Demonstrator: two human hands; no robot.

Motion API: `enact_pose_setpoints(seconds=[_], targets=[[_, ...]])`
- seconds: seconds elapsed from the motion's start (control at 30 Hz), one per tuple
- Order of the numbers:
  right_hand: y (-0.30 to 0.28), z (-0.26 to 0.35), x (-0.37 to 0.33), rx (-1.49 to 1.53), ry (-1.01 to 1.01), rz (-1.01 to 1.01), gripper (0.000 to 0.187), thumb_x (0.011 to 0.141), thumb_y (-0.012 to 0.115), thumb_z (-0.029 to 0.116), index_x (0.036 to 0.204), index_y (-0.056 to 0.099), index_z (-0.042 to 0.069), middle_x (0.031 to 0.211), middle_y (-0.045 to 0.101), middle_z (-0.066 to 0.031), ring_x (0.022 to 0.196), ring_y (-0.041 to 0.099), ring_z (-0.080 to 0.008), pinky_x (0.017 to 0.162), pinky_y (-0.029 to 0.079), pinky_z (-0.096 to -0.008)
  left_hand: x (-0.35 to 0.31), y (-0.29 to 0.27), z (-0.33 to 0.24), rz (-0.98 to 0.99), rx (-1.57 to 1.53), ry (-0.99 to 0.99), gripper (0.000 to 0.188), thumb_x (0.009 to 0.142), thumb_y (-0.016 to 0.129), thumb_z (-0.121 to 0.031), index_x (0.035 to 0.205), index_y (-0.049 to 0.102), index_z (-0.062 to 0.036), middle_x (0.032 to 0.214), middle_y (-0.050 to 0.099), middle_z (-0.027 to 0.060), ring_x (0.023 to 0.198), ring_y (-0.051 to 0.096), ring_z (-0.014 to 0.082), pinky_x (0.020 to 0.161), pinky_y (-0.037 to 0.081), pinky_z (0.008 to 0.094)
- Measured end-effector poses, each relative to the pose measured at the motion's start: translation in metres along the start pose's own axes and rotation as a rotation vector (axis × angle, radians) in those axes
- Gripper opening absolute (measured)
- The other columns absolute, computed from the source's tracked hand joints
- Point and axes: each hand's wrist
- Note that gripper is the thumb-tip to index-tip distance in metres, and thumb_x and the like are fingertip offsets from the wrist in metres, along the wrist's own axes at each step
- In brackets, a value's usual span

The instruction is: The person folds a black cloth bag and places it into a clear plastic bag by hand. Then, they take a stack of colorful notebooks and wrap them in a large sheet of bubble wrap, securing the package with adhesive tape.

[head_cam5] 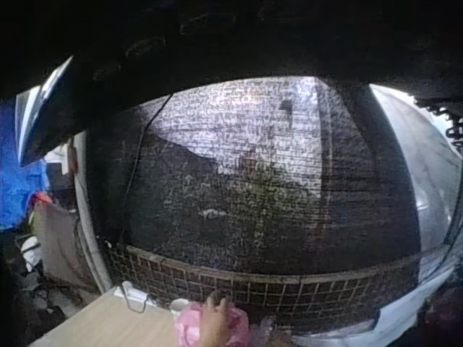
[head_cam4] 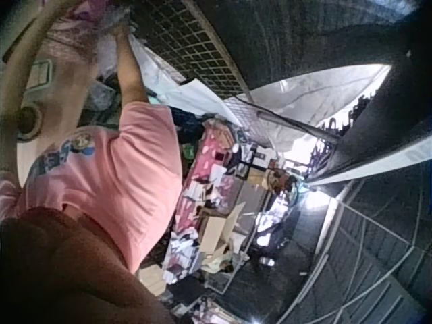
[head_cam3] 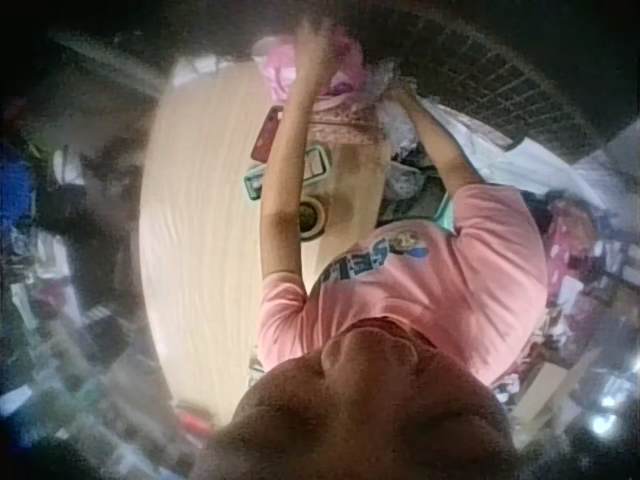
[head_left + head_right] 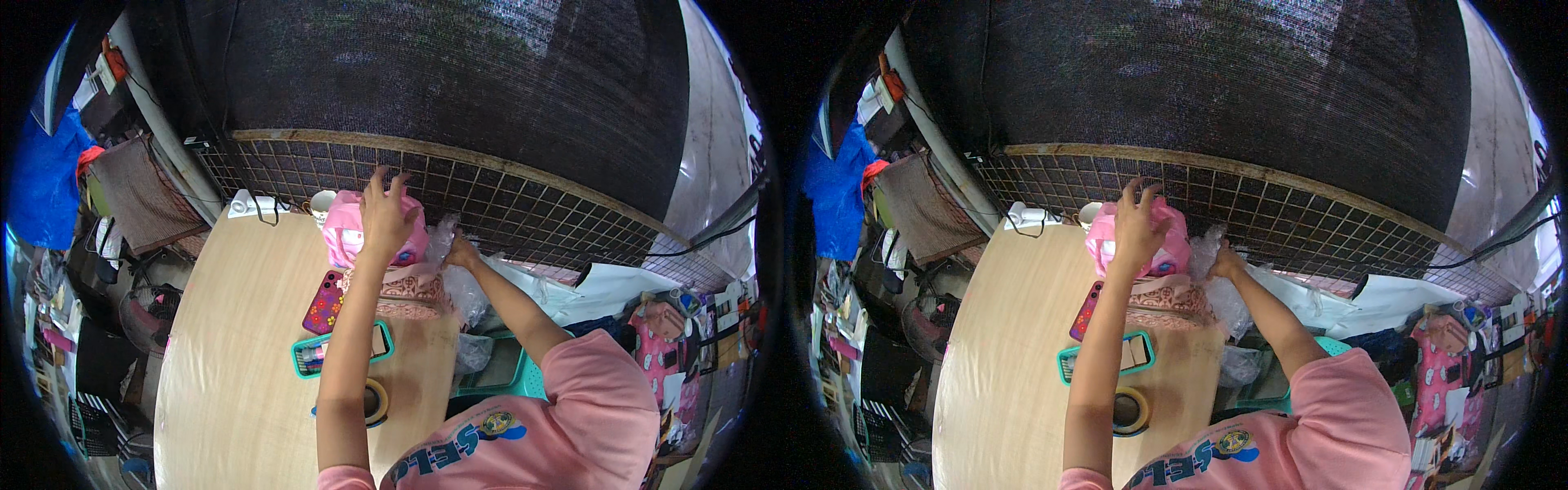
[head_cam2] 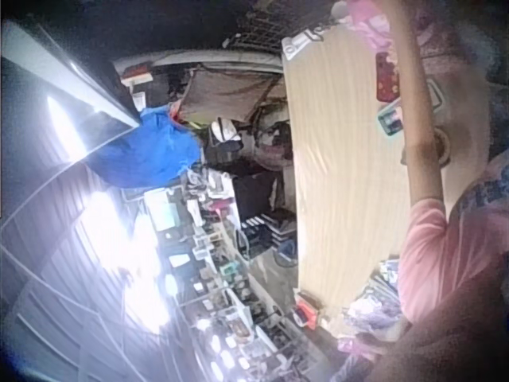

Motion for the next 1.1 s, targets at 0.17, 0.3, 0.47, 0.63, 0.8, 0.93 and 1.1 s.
enact_pose_setpoints(seconds=[0.17,0.3,0.47,0.63,0.8,0.93,1.1], targets=[[-0.001,0.019,-0.031,-0.420,-0.203,-0.176,0.086,0.051,0.084,0.029,0.126,0.049,0.004,0.120,0.055,-0.0205,0.110,0.054,-0.0352,0.096,0.042,-0.0399,-0.002,0.001,-0.005,0.007,0.015,0.004,0.063,0.065,0.077,-0.016,0.122,0.049,-0.0155,0.132,0.037,0.0147,0.117,0.042,0.0370,0.092,0.037,0.0520],[0.011,-0.032,-0.030,-0.165,-0.264,-0.221,0.065,0.057,0.079,0.023,0.113,0.057,0.001,0.111,0.060,-0.0208,0.104,0.057,-0.0372,0.092,0.045,-0.0424,0.002,0.009,-0.018,0.003,0.004,0.049,0.062,0.066,0.076,-0.016,0.121,0.049,-0.0153,0.132,0.037,0.0145,0.118,0.042,0.0370,0.092,0.037,0.0525],[-0.005,-0.109,-0.080,-0.186,-0.429,-0.528,0.056,0.057,0.073,0.010,0.109,0.056,0.003,0.105,0.061,-0.0190,0.099,0.058,-0.0369,0.085,0.047,-0.0436,-0.012,-0.010,-0.007,-0.020,0.032,0.046,0.055,0.066,0.076,-0.014,0.116,0.054,-0.0127,0.130,0.040,0.0153,0.116,0.043,0.0377,0.093,0.039,0.0485],[-0.052,-0.148,-0.119,-0.354,-0.400,-0.285,0.059,0.059,0.068,0.004,0.116,0.052,0.006,0.112,0.058,-0.0197,0.102,0.056,-0.0367,0.084,0.048,-0.0431,-0.035,-0.024,-0.051,-0.011,-0.345,0.158,0.048,0.069,0.074,-0.017,0.113,0.056,-0.0057,0.118,0.051,0.0185,0.112,0.048,0.0364,0.095,0.040,0.0432],[-0.053,-0.121,-0.077,-0.451,-0.767,-0.095,0.059,0.055,0.073,0.011,0.112,0.058,0.004,0.114,0.057,-0.0207,0.107,0.054,-0.0368,0.090,0.045,-0.0420,-0.113,0.042,-0.100,0.485,-0.644,0.064,0.042,0.078,0.069,-0.022,0.113,0.056,-0.0044,0.115,0.055,0.0169,0.103,0.055,0.0320,0.090,0.044,0.0400],[-0.053,-0.141,-0.008,-0.492,-0.477,0.283,0.066,0.055,0.080,0.026,0.115,0.060,0.008,0.119,0.056,-0.0174,0.114,0.050,-0.0331,0.097,0.040,-0.0387,-0.169,0.068,-0.133,0.667,-0.757,-0.065,0.038,0.082,0.067,-0.026,0.112,0.057,-0.0060,0.110,0.059,0.0138,0.095,0.059,0.0279,0.086,0.047,0.0382],[-0.049,-0.086,-0.011,0.452,-0.043,0.264,0.058,0.059,0.076,0.022,0.112,0.061,0.002,0.109,0.061,-0.0130,0.095,0.056,-0.0242,0.086,0.044,-0.0366,-0.224,0.069,-0.107,0.467,-0.671,-0.282,0.035,0.080,0.069,-0.020,0.111,0.057,-0.0070,0.109,0.058,0.0137,0.098,0.058,0.0292,0.085,0.046,0.0389]])
Point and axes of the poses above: each hand's wrist, its own x-axis towards the middle knuckle, its own y-axis out of the palm, z = x × y
